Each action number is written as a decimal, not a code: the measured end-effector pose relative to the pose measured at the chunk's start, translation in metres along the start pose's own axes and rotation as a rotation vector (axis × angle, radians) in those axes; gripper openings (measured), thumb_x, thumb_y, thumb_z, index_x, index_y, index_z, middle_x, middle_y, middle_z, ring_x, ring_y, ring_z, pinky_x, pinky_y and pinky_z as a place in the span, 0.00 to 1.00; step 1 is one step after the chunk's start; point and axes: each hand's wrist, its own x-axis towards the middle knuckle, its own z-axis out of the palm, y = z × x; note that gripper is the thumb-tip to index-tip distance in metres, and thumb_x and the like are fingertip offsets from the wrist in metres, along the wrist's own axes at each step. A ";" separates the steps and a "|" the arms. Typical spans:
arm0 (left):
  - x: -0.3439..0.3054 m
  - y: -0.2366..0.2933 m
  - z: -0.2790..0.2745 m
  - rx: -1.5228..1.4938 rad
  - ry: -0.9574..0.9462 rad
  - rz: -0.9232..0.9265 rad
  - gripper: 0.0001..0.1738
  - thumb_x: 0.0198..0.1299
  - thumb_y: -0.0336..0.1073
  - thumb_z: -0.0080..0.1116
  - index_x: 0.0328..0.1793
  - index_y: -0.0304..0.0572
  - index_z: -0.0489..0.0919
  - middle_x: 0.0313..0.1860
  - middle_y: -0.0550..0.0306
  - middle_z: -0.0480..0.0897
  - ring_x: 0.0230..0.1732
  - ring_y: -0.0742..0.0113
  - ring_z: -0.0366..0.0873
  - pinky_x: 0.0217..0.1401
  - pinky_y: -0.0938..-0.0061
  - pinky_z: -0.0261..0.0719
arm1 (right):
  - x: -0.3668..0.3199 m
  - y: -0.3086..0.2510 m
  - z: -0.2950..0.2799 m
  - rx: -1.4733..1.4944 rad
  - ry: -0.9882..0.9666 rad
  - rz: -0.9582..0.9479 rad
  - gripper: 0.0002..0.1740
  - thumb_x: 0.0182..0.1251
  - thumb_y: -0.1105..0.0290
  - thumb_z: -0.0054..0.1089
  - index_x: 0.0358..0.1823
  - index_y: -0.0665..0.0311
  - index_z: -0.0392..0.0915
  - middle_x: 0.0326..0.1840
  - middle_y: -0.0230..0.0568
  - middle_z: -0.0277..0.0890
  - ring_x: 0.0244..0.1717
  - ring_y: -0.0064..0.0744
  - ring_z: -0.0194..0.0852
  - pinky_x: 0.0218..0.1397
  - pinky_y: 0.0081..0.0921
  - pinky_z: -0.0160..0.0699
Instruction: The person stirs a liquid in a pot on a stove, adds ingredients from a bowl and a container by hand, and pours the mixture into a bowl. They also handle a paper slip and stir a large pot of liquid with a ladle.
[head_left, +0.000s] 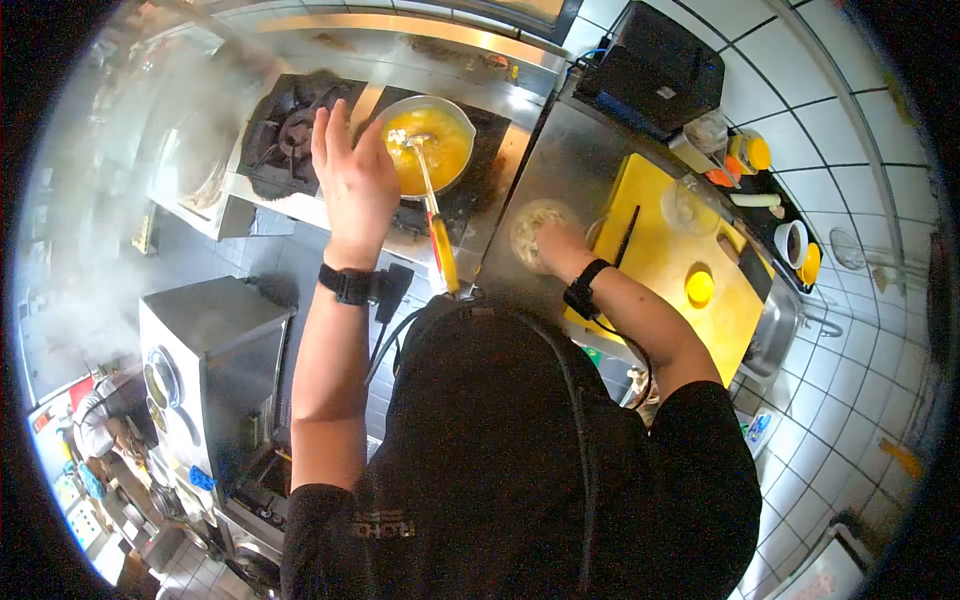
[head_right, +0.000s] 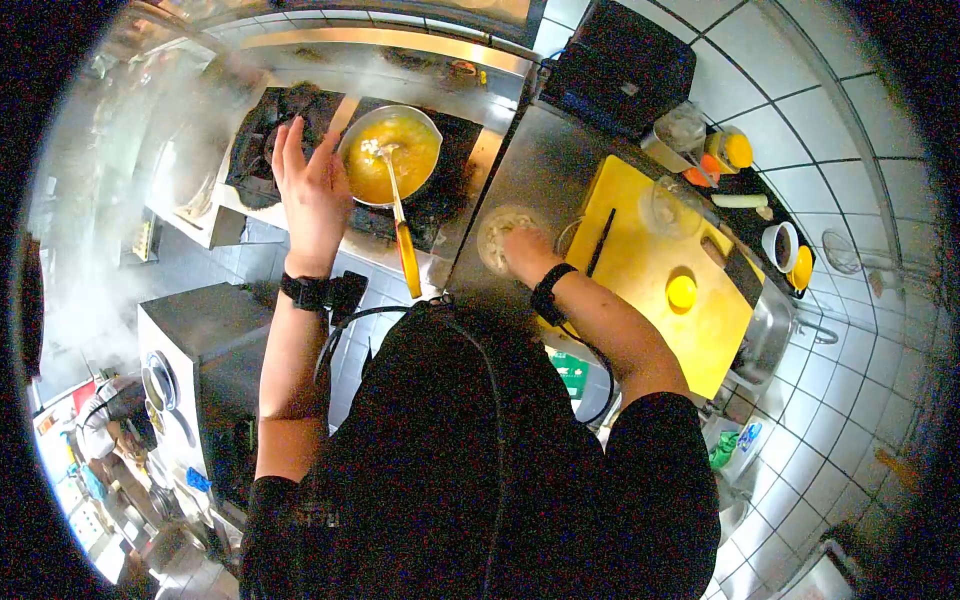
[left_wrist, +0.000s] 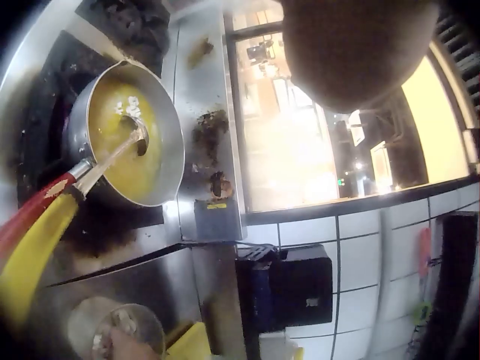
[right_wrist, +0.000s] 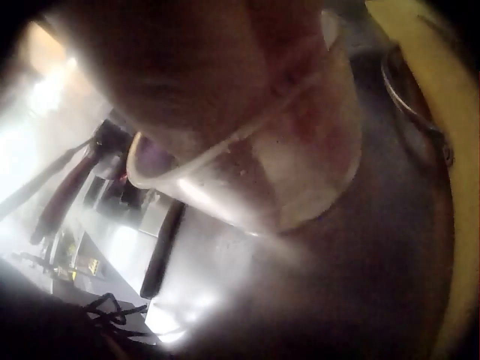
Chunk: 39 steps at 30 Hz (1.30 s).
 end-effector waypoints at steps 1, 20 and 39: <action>-0.001 0.002 -0.004 -0.018 -0.013 0.001 0.18 0.55 0.24 0.58 0.52 0.40 0.85 0.68 0.33 0.72 0.72 0.31 0.63 0.74 0.48 0.64 | -0.001 0.000 0.002 0.065 0.033 -0.026 0.12 0.63 0.71 0.55 0.37 0.70 0.85 0.39 0.64 0.83 0.41 0.59 0.85 0.48 0.50 0.82; -0.026 0.033 0.000 -0.449 -0.171 -0.108 0.16 0.55 0.24 0.62 0.52 0.38 0.84 0.66 0.37 0.75 0.68 0.39 0.71 0.70 0.55 0.72 | -0.005 0.035 -0.034 0.466 0.030 -0.190 0.08 0.63 0.71 0.64 0.38 0.70 0.83 0.35 0.54 0.84 0.38 0.45 0.87 0.45 0.34 0.85; -0.022 0.030 0.028 -1.485 -0.554 -0.865 0.14 0.73 0.29 0.54 0.58 0.26 0.81 0.47 0.50 0.87 0.46 0.68 0.86 0.54 0.76 0.85 | 0.052 -0.084 -0.173 1.366 -0.030 -0.415 0.12 0.71 0.76 0.62 0.52 0.75 0.80 0.46 0.44 0.85 0.47 0.29 0.85 0.51 0.23 0.86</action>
